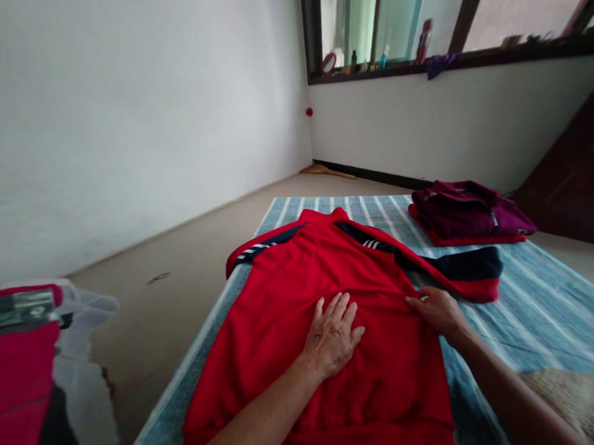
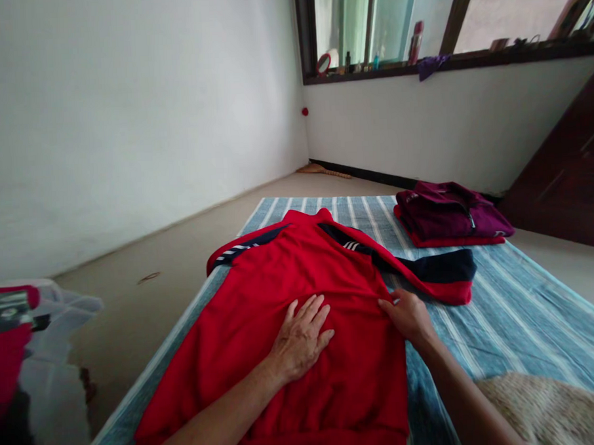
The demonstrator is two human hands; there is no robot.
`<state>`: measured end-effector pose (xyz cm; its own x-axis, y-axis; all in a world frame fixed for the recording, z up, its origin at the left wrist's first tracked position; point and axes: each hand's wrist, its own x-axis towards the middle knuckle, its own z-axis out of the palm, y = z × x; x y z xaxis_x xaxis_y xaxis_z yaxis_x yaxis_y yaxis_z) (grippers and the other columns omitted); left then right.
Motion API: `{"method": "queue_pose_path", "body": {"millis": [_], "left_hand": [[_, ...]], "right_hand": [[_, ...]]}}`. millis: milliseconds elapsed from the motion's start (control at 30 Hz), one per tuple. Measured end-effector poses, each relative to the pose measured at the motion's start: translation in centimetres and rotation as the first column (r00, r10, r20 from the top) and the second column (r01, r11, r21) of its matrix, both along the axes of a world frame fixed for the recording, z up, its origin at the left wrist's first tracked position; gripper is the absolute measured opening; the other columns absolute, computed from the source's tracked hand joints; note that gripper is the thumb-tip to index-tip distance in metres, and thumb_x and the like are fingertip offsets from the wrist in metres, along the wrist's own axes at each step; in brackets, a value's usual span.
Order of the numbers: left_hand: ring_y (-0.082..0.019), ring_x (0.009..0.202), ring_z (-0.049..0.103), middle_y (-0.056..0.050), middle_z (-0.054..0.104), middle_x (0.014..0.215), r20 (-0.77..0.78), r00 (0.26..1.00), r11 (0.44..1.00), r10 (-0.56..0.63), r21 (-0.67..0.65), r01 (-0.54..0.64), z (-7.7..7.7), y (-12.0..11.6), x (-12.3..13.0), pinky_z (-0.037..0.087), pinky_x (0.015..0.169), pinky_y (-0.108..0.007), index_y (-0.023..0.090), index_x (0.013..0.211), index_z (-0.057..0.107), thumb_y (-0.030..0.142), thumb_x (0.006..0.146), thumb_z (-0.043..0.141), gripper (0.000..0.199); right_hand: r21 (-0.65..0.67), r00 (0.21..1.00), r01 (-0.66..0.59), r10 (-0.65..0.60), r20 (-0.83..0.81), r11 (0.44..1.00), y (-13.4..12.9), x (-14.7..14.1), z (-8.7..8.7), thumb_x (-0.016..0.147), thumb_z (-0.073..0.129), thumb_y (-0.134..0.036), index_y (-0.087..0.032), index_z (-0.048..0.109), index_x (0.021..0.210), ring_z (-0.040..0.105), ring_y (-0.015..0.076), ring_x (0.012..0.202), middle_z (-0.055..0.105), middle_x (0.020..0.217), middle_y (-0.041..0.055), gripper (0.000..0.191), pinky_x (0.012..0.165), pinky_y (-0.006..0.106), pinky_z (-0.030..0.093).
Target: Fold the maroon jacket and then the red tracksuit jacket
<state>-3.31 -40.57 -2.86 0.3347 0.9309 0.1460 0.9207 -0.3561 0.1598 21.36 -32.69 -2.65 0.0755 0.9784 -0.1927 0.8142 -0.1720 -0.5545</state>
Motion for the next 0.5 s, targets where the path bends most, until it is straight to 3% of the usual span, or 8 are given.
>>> {"method": "queue_pose_path", "body": {"millis": [67,133,200,300,500], "left_hand": [[-0.025,0.135,0.032,-0.01,0.038,0.146,-0.002,1.0,1.0,0.006,-0.005,-0.006,0.1,-0.1,0.0,0.025,0.109,-0.055,0.019,0.133,0.045,0.045,0.095,0.033,0.048],[-0.025,0.135,0.032,-0.01,0.038,0.146,0.001,1.0,1.0,0.011,-0.012,-0.011,0.1,-0.1,0.0,0.024,0.109,-0.056,0.02,0.133,0.046,0.046,0.095,0.032,0.048],[-0.025,0.135,0.032,-0.011,0.039,0.146,0.007,1.0,1.0,0.014,-0.016,-0.014,0.1,-0.2,0.0,0.025,0.109,-0.056,0.019,0.133,0.046,0.046,0.095,0.033,0.048],[-0.025,0.135,0.032,-0.011,0.039,0.146,0.02,1.0,1.0,0.015,-0.018,-0.015,0.0,-0.3,-0.1,0.024,0.109,-0.057,0.019,0.133,0.045,0.045,0.095,0.035,0.048],[-0.026,0.136,0.03,-0.01,0.038,0.146,0.048,0.999,0.999,0.026,-0.043,-0.024,-0.1,-0.6,-0.2,0.024,0.109,-0.058,0.02,0.135,0.043,0.045,0.094,0.038,0.049]], "right_hand": [[0.081,0.983,0.0,-0.015,0.185,0.997,0.4,-0.9,1.4,0.084,0.051,-0.045,-0.014,0.062,0.108,0.063,0.0264,0.087,0.067,0.091,0.0116,0.041,0.066,0.03,0.043],[0.187,0.946,-0.05,-0.014,0.323,0.981,0.7,-2.4,3.1,0.088,0.046,-0.041,-0.016,0.06,0.11,0.062,0.0273,0.094,0.066,0.1,0.0126,0.036,0.072,0.032,0.043],[0.255,0.918,-0.173,0.063,0.391,0.951,1.2,-4.6,4.8,0.091,0.042,-0.035,-0.018,0.061,0.103,0.062,0.0248,0.097,0.065,0.105,0.0106,0.028,0.075,0.031,0.043],[0.235,0.865,-0.354,0.222,0.45,0.905,2.8,-8.3,6.5,0.094,0.036,-0.029,-0.019,0.061,0.099,0.063,0.0223,0.098,0.066,0.105,0.0088,0.027,0.077,0.029,0.044],[0.123,0.815,-0.403,0.294,0.499,0.907,8.6,-13.5,6.0,0.09,0.038,-0.017,-0.013,0.063,0.106,0.064,0.0255,0.097,0.067,0.102,0.0163,0.03,0.078,0.032,0.047]]}}
